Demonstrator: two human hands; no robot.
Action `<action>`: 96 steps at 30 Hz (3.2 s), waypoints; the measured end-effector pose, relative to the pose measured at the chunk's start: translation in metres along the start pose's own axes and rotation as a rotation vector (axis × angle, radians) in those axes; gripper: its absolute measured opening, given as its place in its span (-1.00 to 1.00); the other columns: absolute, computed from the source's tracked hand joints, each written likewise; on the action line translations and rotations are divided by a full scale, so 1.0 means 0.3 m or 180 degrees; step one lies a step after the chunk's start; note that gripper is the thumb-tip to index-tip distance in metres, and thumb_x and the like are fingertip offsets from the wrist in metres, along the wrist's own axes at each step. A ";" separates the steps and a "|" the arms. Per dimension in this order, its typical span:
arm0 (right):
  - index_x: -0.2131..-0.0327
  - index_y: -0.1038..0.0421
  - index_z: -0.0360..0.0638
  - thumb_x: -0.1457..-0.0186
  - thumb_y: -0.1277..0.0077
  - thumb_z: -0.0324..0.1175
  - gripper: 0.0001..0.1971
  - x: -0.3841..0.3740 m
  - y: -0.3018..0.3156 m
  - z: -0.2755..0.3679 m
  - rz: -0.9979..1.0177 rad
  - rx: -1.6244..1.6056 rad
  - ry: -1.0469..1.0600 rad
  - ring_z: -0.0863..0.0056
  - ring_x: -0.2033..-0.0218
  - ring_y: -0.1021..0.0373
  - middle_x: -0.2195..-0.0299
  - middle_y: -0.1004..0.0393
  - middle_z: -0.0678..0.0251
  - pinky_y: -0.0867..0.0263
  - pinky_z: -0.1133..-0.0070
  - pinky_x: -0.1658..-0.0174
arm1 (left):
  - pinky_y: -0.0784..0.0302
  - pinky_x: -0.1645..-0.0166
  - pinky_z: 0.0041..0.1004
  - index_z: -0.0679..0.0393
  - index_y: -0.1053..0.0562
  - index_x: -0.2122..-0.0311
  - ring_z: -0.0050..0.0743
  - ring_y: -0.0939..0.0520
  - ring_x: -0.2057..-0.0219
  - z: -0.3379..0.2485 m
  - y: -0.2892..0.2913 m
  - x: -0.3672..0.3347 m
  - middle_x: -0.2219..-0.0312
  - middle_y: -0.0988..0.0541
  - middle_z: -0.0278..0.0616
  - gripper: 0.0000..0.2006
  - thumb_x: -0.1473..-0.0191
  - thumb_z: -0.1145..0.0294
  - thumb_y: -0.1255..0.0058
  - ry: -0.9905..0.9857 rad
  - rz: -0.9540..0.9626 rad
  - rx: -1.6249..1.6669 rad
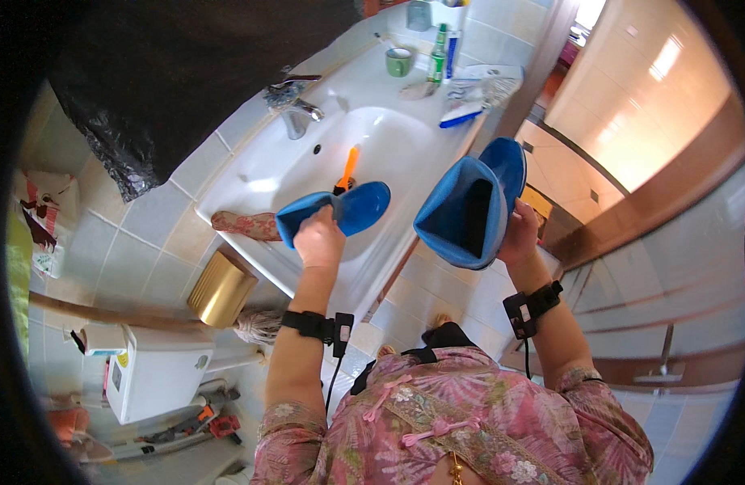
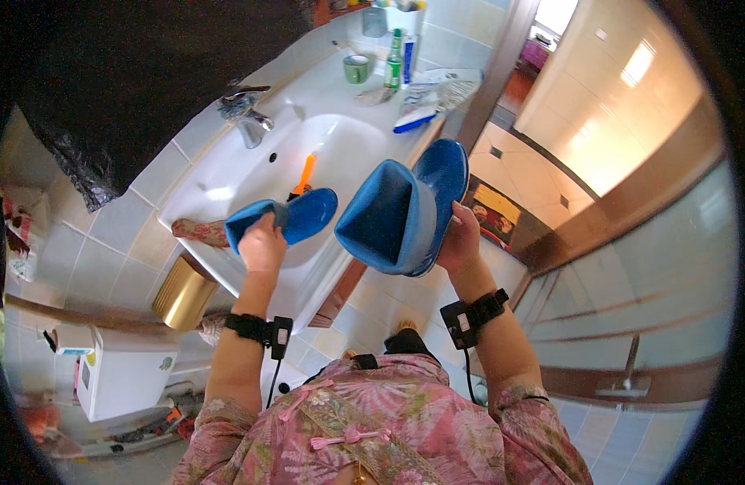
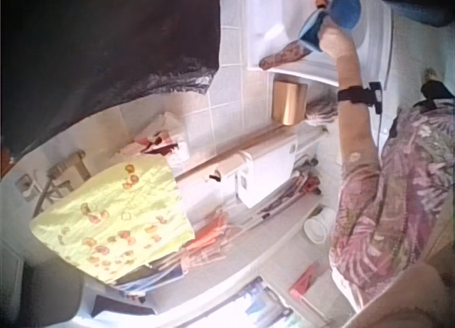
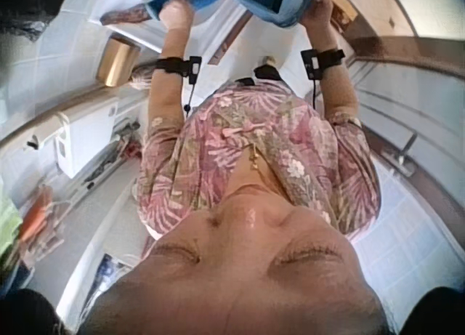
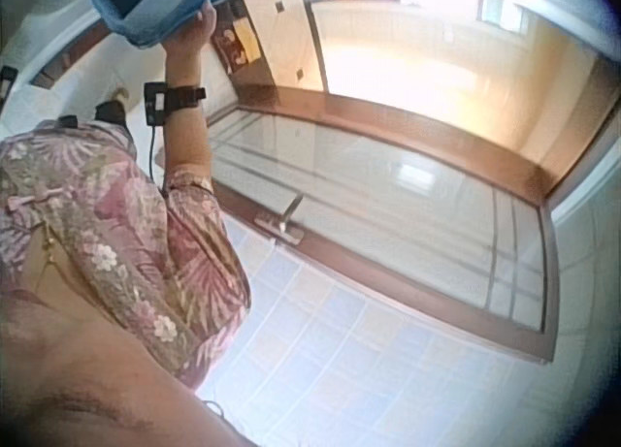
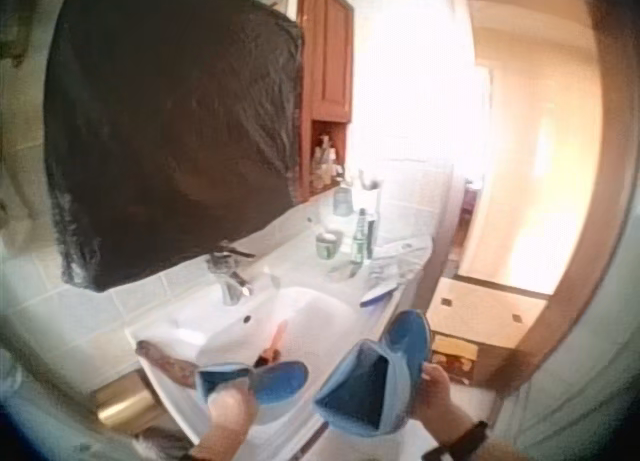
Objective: The person rinses blue rain boots under a faucet, scrubs them with a brush, and wipes the boots and the sink with a cloth.
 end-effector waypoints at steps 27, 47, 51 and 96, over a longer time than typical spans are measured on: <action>0.18 -0.27 -0.17 0.03 0.13 -0.13 -0.62 -0.650 -0.194 -0.094 0.0357 0.2031 -0.2946 0.46 0.30 -0.36 0.31 -0.40 0.25 -0.31 0.53 0.21 | -0.38 0.13 -0.44 0.35 -0.34 0.22 -0.32 -0.49 0.29 -0.145 -0.189 -0.055 0.33 -0.45 -0.10 -0.67 0.19 0.75 0.25 0.2493 0.0219 0.6919; 0.03 -0.09 -0.18 -0.02 0.27 -0.01 -0.48 -0.764 -0.152 -0.098 0.0517 0.1791 -0.3593 0.39 0.13 -0.25 0.12 -0.26 0.20 -0.20 0.46 0.07 | -0.37 0.19 -0.55 0.28 -0.32 0.17 -0.51 -0.45 0.32 -0.119 -0.166 -0.128 0.31 -0.44 -0.21 -0.73 0.05 0.48 0.12 0.3159 -0.0061 0.6471; 0.02 -0.06 -0.19 -0.01 0.30 0.04 -0.43 -0.858 -0.165 -0.064 0.1011 0.2090 -0.3416 0.48 0.14 -0.27 0.14 -0.28 0.22 -0.19 0.55 0.08 | -0.35 0.16 -0.53 0.29 -0.33 0.19 -0.52 -0.45 0.32 -0.105 -0.125 -0.210 0.34 -0.45 -0.23 -0.73 0.06 0.48 0.09 0.2908 -0.0410 0.6052; 0.17 -0.26 -0.16 0.11 0.09 -0.42 -0.66 -1.162 0.153 0.450 0.2589 0.5000 -0.0505 0.52 0.54 -0.31 0.46 -0.40 0.22 -0.23 0.63 0.43 | -0.50 0.44 -0.45 0.03 0.03 -0.05 -0.34 -0.44 0.40 -0.440 -0.356 -0.287 0.19 -0.23 -0.14 -0.51 0.00 0.40 0.24 0.4411 -0.2802 0.4470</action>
Point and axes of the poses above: each hand's wrist, its own x-axis away from the middle knuckle, its own y-axis out of the back of the hand, z = x × y, the point moved 4 cm from there along -x, towards the middle knuckle
